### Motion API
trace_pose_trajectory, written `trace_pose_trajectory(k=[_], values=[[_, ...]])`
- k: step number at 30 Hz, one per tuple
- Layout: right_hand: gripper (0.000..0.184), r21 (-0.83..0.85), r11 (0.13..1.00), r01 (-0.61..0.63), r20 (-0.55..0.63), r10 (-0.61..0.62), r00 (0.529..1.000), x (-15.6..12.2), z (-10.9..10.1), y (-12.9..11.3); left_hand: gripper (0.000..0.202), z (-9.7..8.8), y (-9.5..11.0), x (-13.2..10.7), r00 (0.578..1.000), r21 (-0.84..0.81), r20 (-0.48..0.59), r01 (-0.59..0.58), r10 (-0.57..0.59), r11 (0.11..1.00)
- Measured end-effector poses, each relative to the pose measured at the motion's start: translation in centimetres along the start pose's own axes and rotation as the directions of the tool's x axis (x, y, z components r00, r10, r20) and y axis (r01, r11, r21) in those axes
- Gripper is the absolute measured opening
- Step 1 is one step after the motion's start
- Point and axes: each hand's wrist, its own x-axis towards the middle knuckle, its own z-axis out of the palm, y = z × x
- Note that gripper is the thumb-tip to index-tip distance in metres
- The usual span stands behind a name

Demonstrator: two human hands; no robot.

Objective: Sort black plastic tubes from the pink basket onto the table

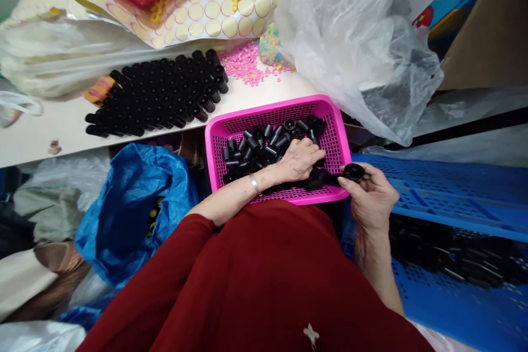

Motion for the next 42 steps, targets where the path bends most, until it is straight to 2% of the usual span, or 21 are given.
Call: trace_pose_trajectory(k=[2,5,7,8,10,12,13,15,18,21,24,28,37,42], values=[[0.048,-0.003,1.0,-0.014,0.017,0.014,1.0,-0.1,0.1,0.2,0.05,0.0,-0.2,-0.7,0.999,-0.078,-0.014,0.051,-0.052,0.996],[0.047,-0.004,1.0,-0.026,0.029,0.026,0.999,-0.1,0.4,0.2,0.043,0.6,-1.0,-0.9,0.994,-0.257,-0.047,0.087,-0.102,0.962],[0.046,-0.021,0.999,-0.025,0.039,0.025,0.999,-0.1,0.7,0.0,0.035,1.1,-1.6,-0.7,0.978,-0.504,-0.074,0.13,-0.193,0.854],[0.046,-0.032,0.999,-0.021,0.049,0.023,0.999,-0.2,0.8,-0.1,0.032,1.3,-1.8,-0.5,0.966,-0.654,-0.065,0.149,-0.251,0.742],[0.044,-0.056,0.998,-0.007,0.079,0.011,0.997,-0.4,1.1,-0.2,0.027,1.2,-2.0,-0.5,0.942,-0.893,0.004,0.154,-0.334,0.422],[0.042,-0.076,0.997,0.018,0.118,-0.009,0.993,-0.6,1.5,-0.2,0.025,0.7,-1.8,-0.7,0.934,-0.985,0.089,0.134,-0.345,0.109],[0.041,-0.089,0.995,0.033,0.136,-0.021,0.99,-0.8,1.6,-0.2,0.025,0.4,-1.7,-0.9,0.934,-0.991,0.129,0.133,-0.332,-0.013],[0.04,-0.133,0.988,0.082,0.162,-0.06,0.985,-1.0,2.0,-0.1,0.024,-0.2,-1.4,-1.3,0.934,-0.971,0.199,0.146,-0.298,-0.19],[0.038,-0.25,0.943,0.219,0.189,-0.175,0.966,-0.9,2.3,-0.5,0.028,-0.6,-1.1,-1.6,0.934,-0.931,0.247,0.155,-0.258,-0.33],[0.033,-0.346,0.862,0.371,0.243,-0.3,0.923,-0.6,2.4,-1.5,0.031,-0.5,-1.1,-1.6,0.939,-0.929,0.237,0.143,-0.249,-0.342],[0.032,-0.383,0.808,0.447,0.307,-0.345,0.887,-0.2,2.3,-2.5,0.029,-0.3,-1.1,-1.6,0.95,-0.94,0.216,0.14,-0.227,-0.312],[0.033,-0.4,0.793,0.459,0.365,-0.322,0.874,0.1,2.1,-2.8,0.022,-0.7,-1.0,-1.8,0.951,-0.947,0.206,0.135,-0.23,-0.29],[0.033,-0.421,0.791,0.445,0.353,-0.309,0.883,0.1,2.0,-2.3,0.018,-1.4,-1.0,-1.8,0.922,-0.949,0.267,0.201,-0.281,-0.243],[0.034,-0.418,0.746,0.518,0.417,-0.349,0.839,0.2,1.7,-2.1,0.016,-1.4,-1.0,-1.7,0.915,-0.957,0.266,0.214,-0.303,-0.194]])
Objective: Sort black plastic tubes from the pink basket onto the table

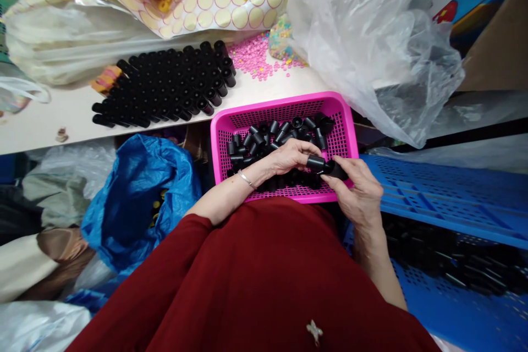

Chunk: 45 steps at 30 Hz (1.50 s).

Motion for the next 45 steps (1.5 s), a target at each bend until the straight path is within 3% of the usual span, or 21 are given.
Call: trace_pose_trajectory(k=[4,9,13,18,22,25,28,31,34,37,40,45], values=[[0.036,-0.073,0.994,0.077,0.038,-0.074,0.996,-0.1,0.0,0.3,0.014,0.1,0.2,0.0,1.0,0.067,-0.011,-0.009,0.01,0.998],[0.034,-0.102,0.991,0.085,0.066,-0.078,0.995,-0.3,0.5,0.4,0.014,0.5,0.1,0.1,1.0,0.137,-0.014,0.026,-0.024,0.99],[0.036,0.032,0.999,0.016,0.02,-0.017,1.0,-0.3,0.7,0.4,0.013,0.7,-0.3,0.0,0.989,-0.054,0.037,0.146,-0.144,0.988],[0.036,0.215,0.96,-0.181,0.006,0.184,0.983,-0.4,1.1,0.9,0.01,1.2,-0.6,-0.6,0.946,-0.279,0.204,0.302,-0.251,0.911],[0.036,0.326,0.915,-0.237,0.01,0.247,0.969,-0.8,1.7,1.2,0.029,1.8,-1.1,-0.8,0.948,-0.263,0.17,0.306,-0.269,0.915],[0.036,0.309,0.924,-0.224,0.026,0.227,0.973,-1.0,2.2,1.5,0.041,1.9,-1.5,-0.6,0.962,-0.249,0.101,0.273,-0.255,0.929],[0.035,0.281,0.942,-0.184,0.014,0.188,0.982,-0.8,2.9,1.6,0.053,1.6,-1.4,-0.5,0.963,-0.23,0.101,0.268,-0.251,0.936],[0.036,0.296,0.943,-0.154,0.014,0.157,0.988,0.0,3.4,1.3,0.064,1.3,-1.1,-0.7,0.981,-0.207,0.079,0.189,-0.176,0.96],[0.036,0.312,0.937,-0.158,0.027,0.157,0.987,0.9,3.6,0.6,0.067,1.1,-0.9,-1.2,1.0,-0.155,-0.019,0.0,-0.003,0.988],[0.035,0.295,0.942,-0.159,0.055,0.149,0.987,1.4,3.6,0.2,0.062,0.7,-0.9,-1.6,0.956,0.035,-0.166,-0.241,0.243,0.97],[0.035,0.26,0.953,-0.155,0.094,0.134,0.986,1.3,3.8,0.3,0.048,0.1,-1.0,-1.9,0.89,0.302,-0.171,-0.362,0.424,0.882],[0.047,0.298,0.914,-0.275,0.08,0.263,0.962,0.1,5.4,1.1,0.029,-0.5,-1.5,-2.2,0.842,0.677,-0.029,-0.38,0.539,0.63]])
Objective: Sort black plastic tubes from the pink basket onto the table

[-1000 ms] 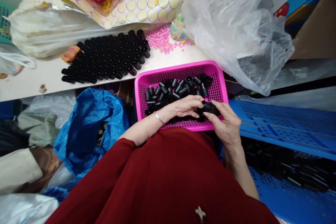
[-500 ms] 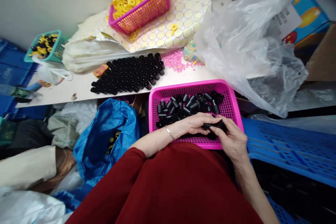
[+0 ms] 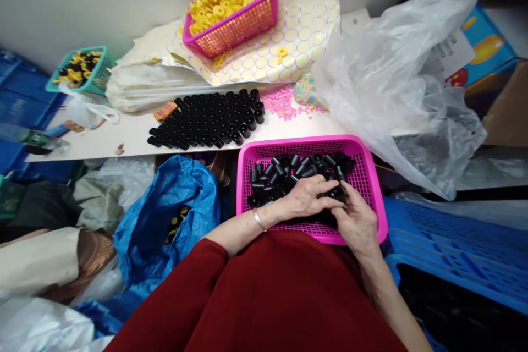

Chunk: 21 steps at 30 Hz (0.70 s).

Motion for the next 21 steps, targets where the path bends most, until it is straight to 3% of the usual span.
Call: trace_pose_trajectory(k=[4,7,10,12,14,17,21], values=[[0.053,0.11,0.993,-0.044,-0.016,0.046,0.999,-0.1,1.2,0.2,0.018,-0.7,0.9,-0.3,0.998,0.162,0.045,-0.06,0.053,0.985],[0.055,0.085,0.996,-0.009,0.008,0.009,1.0,0.6,0.7,-0.6,0.019,-2.7,1.9,0.2,0.998,0.28,-0.016,0.066,-0.064,0.958],[0.039,-0.074,0.996,0.051,-0.079,-0.057,0.995,1.6,-1.4,-1.0,0.023,-6.2,2.2,1.7,0.964,0.534,-0.198,0.256,-0.174,0.806],[0.026,-0.224,0.97,0.093,-0.144,-0.128,0.981,2.1,-3.2,-0.9,0.022,-8.6,1.9,3.0,0.94,0.699,-0.308,0.327,-0.146,0.636],[0.018,-0.373,0.917,0.142,-0.146,-0.209,0.967,2.1,-4.7,-0.6,0.022,-10.6,1.4,4.0,0.92,0.72,-0.364,0.376,-0.145,0.583],[0.014,-0.516,0.826,0.224,-0.014,-0.27,0.963,1.3,-5.7,-0.3,0.029,-12.2,0.7,5.1,0.876,0.719,-0.454,0.468,-0.161,0.514],[0.02,-0.591,0.761,0.268,0.217,-0.17,0.961,0.3,-4.8,-0.5,0.041,-12.5,0.3,6.1,0.848,0.679,-0.483,0.519,-0.217,0.519]])
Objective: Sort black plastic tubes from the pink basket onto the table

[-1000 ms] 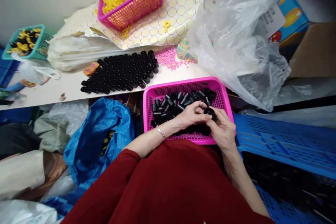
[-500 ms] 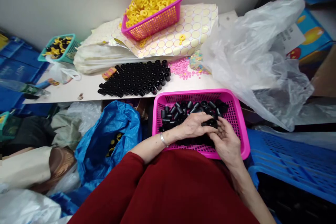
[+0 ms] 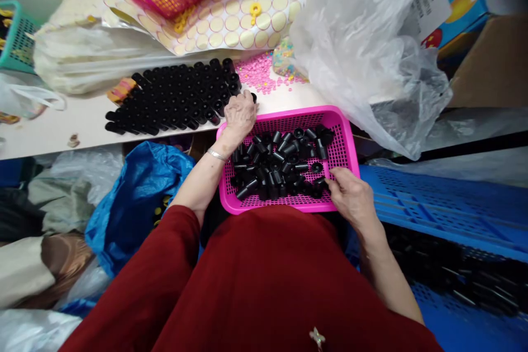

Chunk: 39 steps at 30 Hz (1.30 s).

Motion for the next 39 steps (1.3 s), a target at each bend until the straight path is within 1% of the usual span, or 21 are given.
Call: trace_pose_trajectory(k=[5,8,10,13,14,15,16,17,18,20,23,24,26,28,30,31,33,34,36,37,39], values=[[0.018,-0.087,0.994,-0.07,0.098,0.079,0.992,0.5,0.8,-0.4,0.045,-0.4,0.5,0.6,0.999,0.067,0.015,0.046,-0.047,0.997],[0.018,-0.071,0.988,-0.137,0.091,0.143,0.985,0.5,0.5,0.4,0.049,-1.3,0.6,0.1,1.0,0.08,0.007,0.015,-0.015,0.997],[0.018,-0.01,0.989,-0.149,0.057,0.15,0.987,0.3,0.1,1.0,0.045,-1.8,0.8,-0.7,0.999,0.022,-0.042,-0.01,0.011,1.0],[0.019,0.063,0.99,-0.128,0.048,0.125,0.991,0.3,-0.6,1.4,0.028,-1.7,1.4,-3.0,0.985,-0.302,-0.175,-0.059,0.006,0.952],[0.019,0.063,0.993,-0.104,0.084,0.099,0.992,0.4,-0.8,1.3,0.027,-1.4,1.7,-3.9,0.988,-0.471,-0.155,-0.065,-0.01,0.879],[0.018,0.054,0.996,-0.068,0.144,0.06,0.988,0.5,-0.9,1.1,0.032,-1.0,2.1,-4.9,0.997,-0.639,-0.072,-0.032,-0.019,0.769],[0.017,0.046,0.999,-0.023,0.225,0.012,0.974,0.7,-0.9,0.7,0.038,-0.5,2.5,-5.9,0.998,-0.774,0.063,0.054,-0.008,0.631],[0.016,0.039,0.999,0.025,0.314,-0.036,0.949,1.0,-0.8,0.3,0.043,0.1,3.0,-6.8,0.973,-0.851,0.227,0.185,0.027,0.491],[0.014,0.032,0.997,0.066,0.402,-0.073,0.913,1.2,-0.5,-0.3,0.047,0.7,3.3,-7.6,0.918,-0.867,0.389,0.336,0.079,0.369],[0.012,-0.009,0.994,0.106,0.54,-0.084,0.838,1.7,0.4,-1.5,0.051,1.9,3.8,-8.9,0.767,-0.786,0.616,0.586,0.177,0.197],[0.007,-0.116,0.99,0.079,0.609,0.009,0.793,2.2,2.2,-3.0,0.052,3.1,3.9,-9.8,0.586,-0.619,0.764,0.784,0.269,0.052],[0.004,-0.129,0.99,0.057,0.603,0.033,0.797,2.4,2.8,-3.4,0.051,3.4,3.8,-9.9,0.547,-0.576,0.785,0.817,0.29,0.02],[0.008,-0.108,0.994,0.024,0.581,0.044,0.813,2.8,3.4,-3.8,0.046,3.6,3.5,-10.0,0.502,-0.52,0.804,0.853,0.319,-0.031],[0.012,-0.069,0.997,0.014,0.563,0.027,0.826,3.0,3.4,-3.7,0.035,3.7,3.3,-10.0,0.496,-0.505,0.801,0.861,0.335,-0.066],[0.005,-0.05,0.999,0.021,0.54,0.009,0.842,3.0,2.8,-3.3,0.02,3.7,3.0,-10.1,0.527,-0.531,0.779,0.843,0.34,-0.09],[0.004,-0.011,1.0,0.005,0.494,0.001,0.87,2.9,2.4,-3.0,0.014,3.7,3.0,-10.1,0.552,-0.553,0.762,0.827,0.339,-0.103],[0.023,0.176,0.982,-0.073,0.317,0.013,0.948,2.5,1.6,-2.3,0.009,3.9,2.9,-10.1,0.601,-0.593,0.731,0.794,0.322,-0.136],[0.034,0.318,0.941,-0.119,0.211,0.052,0.976,2.2,1.3,-2.0,0.008,4.0,2.9,-10.2,0.619,-0.601,0.724,0.783,0.304,-0.161],[0.049,0.613,0.765,-0.197,0.072,0.194,0.978,1.8,1.0,-1.6,0.013,4.3,3.1,-10.3,0.631,-0.6,0.725,0.775,0.276,-0.198],[0.053,0.721,0.65,-0.242,0.088,0.261,0.961,1.6,0.9,-1.6,0.017,4.4,3.3,-10.3,0.626,-0.594,0.729,0.78,0.277,-0.198],[0.058,0.843,0.411,-0.347,0.208,0.346,0.915,1.5,0.8,-1.7,0.022,4.5,3.7,-10.5,0.612,-0.589,0.732,0.79,0.3,-0.173]])
